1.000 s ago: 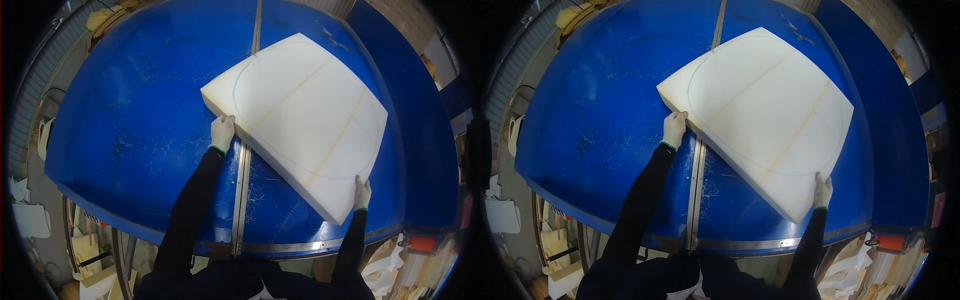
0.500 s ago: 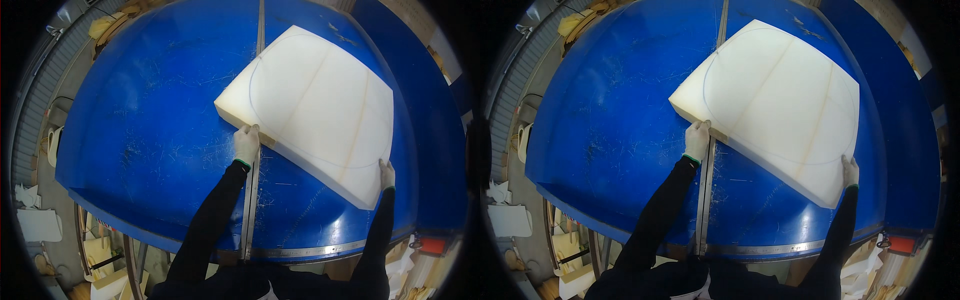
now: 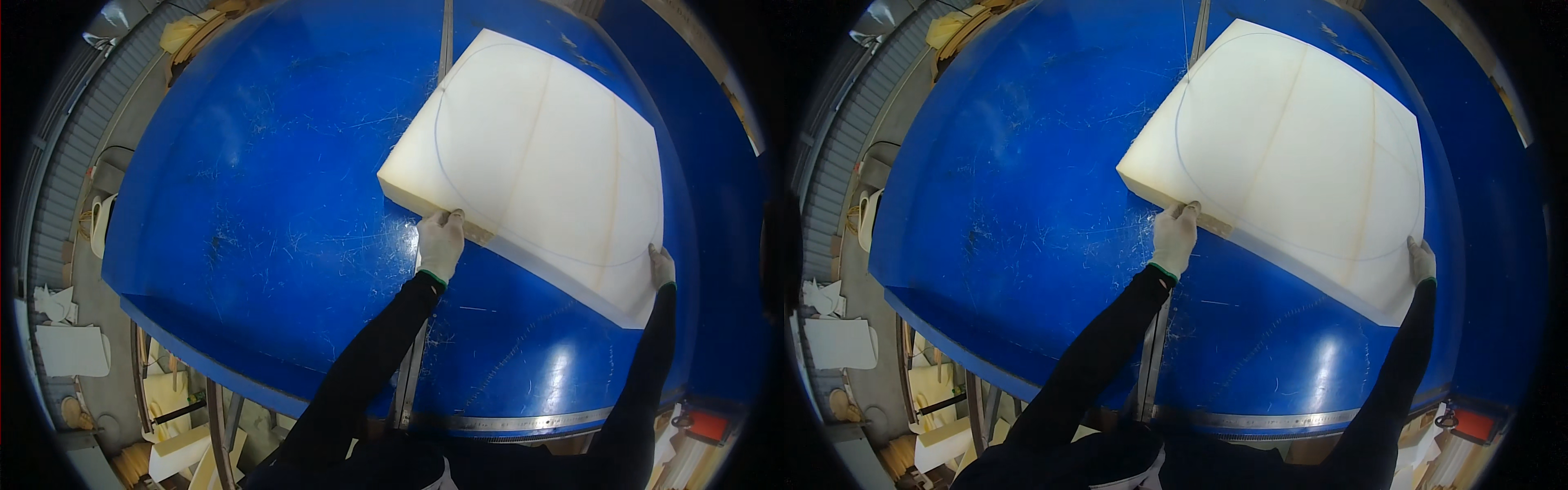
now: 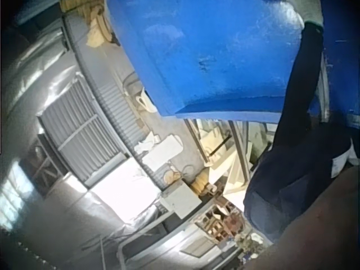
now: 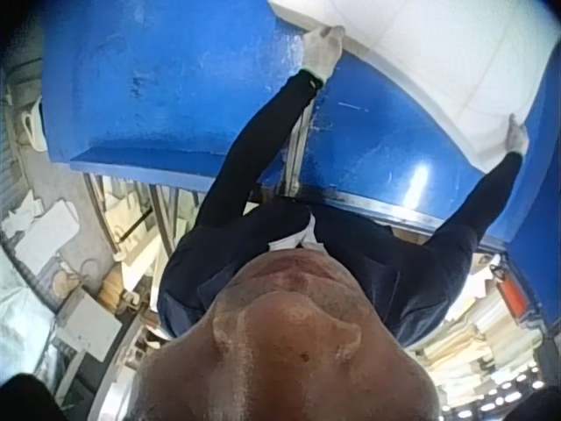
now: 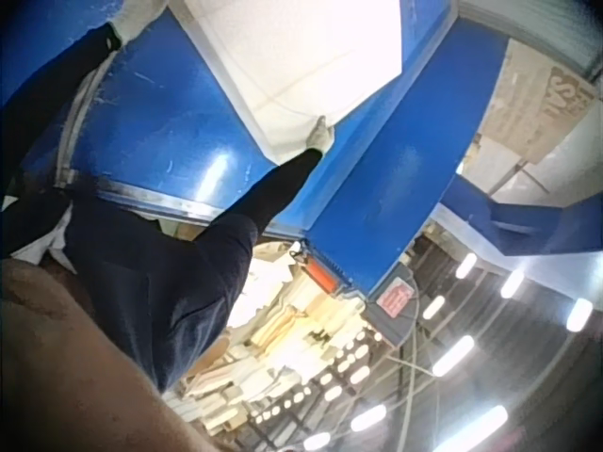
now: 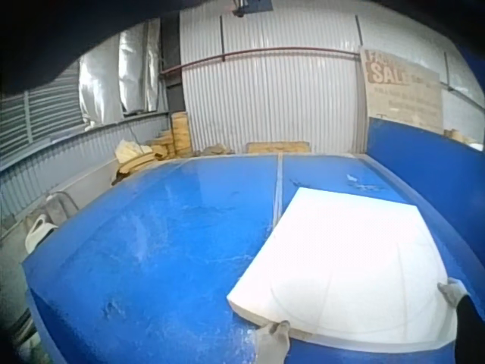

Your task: The person uses a vertical band saw to cut a circular shape from a rectangular white foam sheet. They guide the foam through the blade, remove the offcuts, and then place a new foam sheet onto the table to begin the process again.

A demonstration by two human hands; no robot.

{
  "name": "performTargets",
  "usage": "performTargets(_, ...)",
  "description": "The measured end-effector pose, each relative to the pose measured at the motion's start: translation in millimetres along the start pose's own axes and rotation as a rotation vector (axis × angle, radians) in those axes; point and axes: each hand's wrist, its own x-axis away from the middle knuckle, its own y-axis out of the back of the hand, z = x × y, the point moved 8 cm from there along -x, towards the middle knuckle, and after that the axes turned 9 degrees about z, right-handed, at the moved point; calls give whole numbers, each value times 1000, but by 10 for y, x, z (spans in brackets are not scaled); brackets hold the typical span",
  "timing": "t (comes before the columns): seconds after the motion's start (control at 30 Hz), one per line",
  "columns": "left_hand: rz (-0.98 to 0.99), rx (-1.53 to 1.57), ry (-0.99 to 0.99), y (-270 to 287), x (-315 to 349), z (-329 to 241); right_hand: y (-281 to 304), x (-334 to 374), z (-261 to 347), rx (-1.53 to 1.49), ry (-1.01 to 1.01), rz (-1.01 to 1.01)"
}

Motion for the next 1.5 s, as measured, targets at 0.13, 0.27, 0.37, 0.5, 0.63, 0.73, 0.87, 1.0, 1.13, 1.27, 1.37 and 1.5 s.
performTargets(0.13, 26, 60, 46, -90, -17, 83, 99, -230, 54, 335, -36, -130)
performTargets(0.27, 43, 16, 90, -168, -69, 257, 223, -489, 114, 581, -45, -191)
performTargets(0.37, 25, -42, 69, -284, -109, 353, 481, -669, 187, 835, -59, -281)
performTargets(0.5, 40, -78, 143, -219, -86, 280, 378, -791, 115, 901, -69, -249)
performTargets(0.63, -1, -33, 131, -199, -64, 320, 176, -957, 92, 983, -139, -190)
performTargets(0.73, 37, -19, 122, -346, -86, 331, 657, -938, 124, 1149, -103, -309)
performTargets(0.87, 0, -52, 133, -240, -80, 412, 386, -980, 97, 1140, -101, -291)
performTargets(1.0, -152, -85, 271, -128, -117, 588, 413, -898, 151, 1048, -66, -326)
performTargets(1.13, -148, 98, 282, -181, -97, 543, 415, -839, 105, 1136, -155, -309)
performTargets(1.27, -185, 31, 239, -150, -190, 673, 396, -883, 94, 1141, -111, -313)
performTargets(1.37, -184, 53, 212, -154, -227, 677, 485, -909, 40, 1145, -121, -309)
performTargets(1.5, -188, 97, 196, -62, -240, 644, 272, -917, 1, 1119, -121, -301)
